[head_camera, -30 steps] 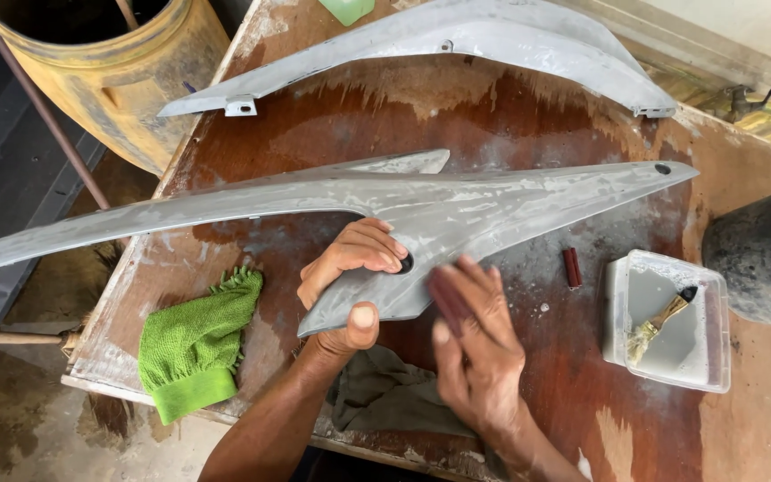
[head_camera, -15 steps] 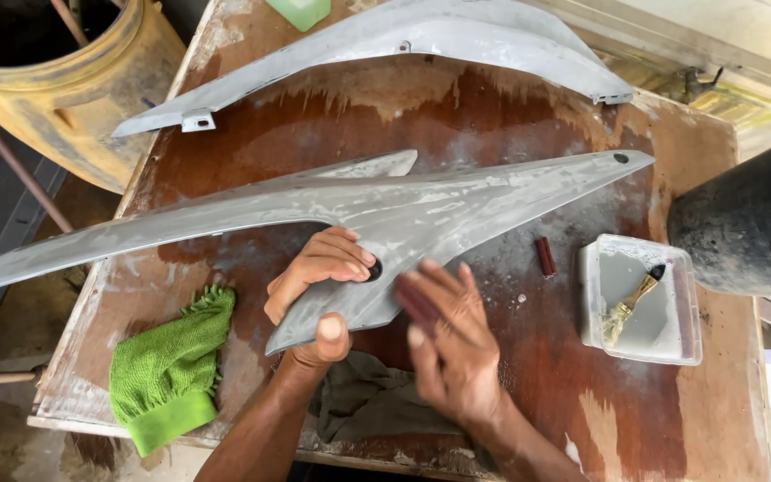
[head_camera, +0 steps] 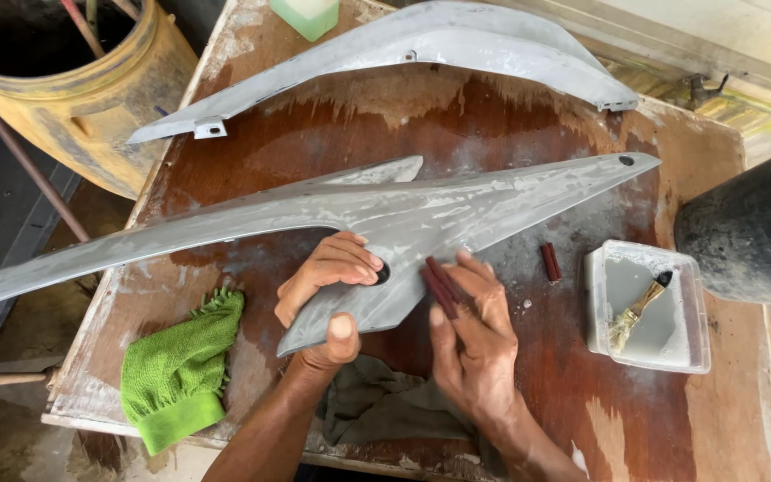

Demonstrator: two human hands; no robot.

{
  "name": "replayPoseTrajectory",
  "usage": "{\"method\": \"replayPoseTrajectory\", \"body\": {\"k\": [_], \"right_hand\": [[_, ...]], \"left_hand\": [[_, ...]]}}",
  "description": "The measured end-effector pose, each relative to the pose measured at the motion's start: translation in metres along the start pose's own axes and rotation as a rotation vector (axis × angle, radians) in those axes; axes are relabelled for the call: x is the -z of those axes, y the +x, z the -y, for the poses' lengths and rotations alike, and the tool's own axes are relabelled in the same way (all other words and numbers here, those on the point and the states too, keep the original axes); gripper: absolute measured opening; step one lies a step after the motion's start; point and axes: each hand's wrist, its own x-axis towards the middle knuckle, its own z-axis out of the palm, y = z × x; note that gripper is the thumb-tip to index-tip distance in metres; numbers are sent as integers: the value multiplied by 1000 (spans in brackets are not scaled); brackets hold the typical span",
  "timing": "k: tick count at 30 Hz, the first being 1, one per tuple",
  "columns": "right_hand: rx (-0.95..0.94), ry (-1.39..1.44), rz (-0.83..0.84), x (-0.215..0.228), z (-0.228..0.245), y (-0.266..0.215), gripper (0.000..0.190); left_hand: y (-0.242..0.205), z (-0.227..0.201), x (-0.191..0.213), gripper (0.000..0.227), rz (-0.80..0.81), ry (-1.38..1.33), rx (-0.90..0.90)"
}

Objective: The person sands the surface of a grey metal motorcycle fender using a sanding block. They hold the fender steady with one hand while moving the sanding block back and forth across the surface to smooth it.

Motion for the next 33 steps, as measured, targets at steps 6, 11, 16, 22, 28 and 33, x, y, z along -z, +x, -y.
{"method": "replayPoseTrajectory", "body": {"k": [6,11,16,22,28,33], "right_hand": [[136,19,76,-13,-16,-18,23],[52,-5,76,-8,1,-11,25],[162,2,144,-7,5,-15,24],[115,21,84,-8,6,-16,24],[83,-2,24,-14,-7,-16,16],[176,100,146,-8,27,-19,23]], "left_hand": [[-1,2,2,40,-2,-9,13],[-3,3,0,39,-2,-8,-10],[-5,6,0,39,-7,-23,-25],[-8,8,-1,39,3,-15,-11],[-6,5,-1,39,-2,-4,-21],[-5,3,-1,40,0,-18,-18]]}}
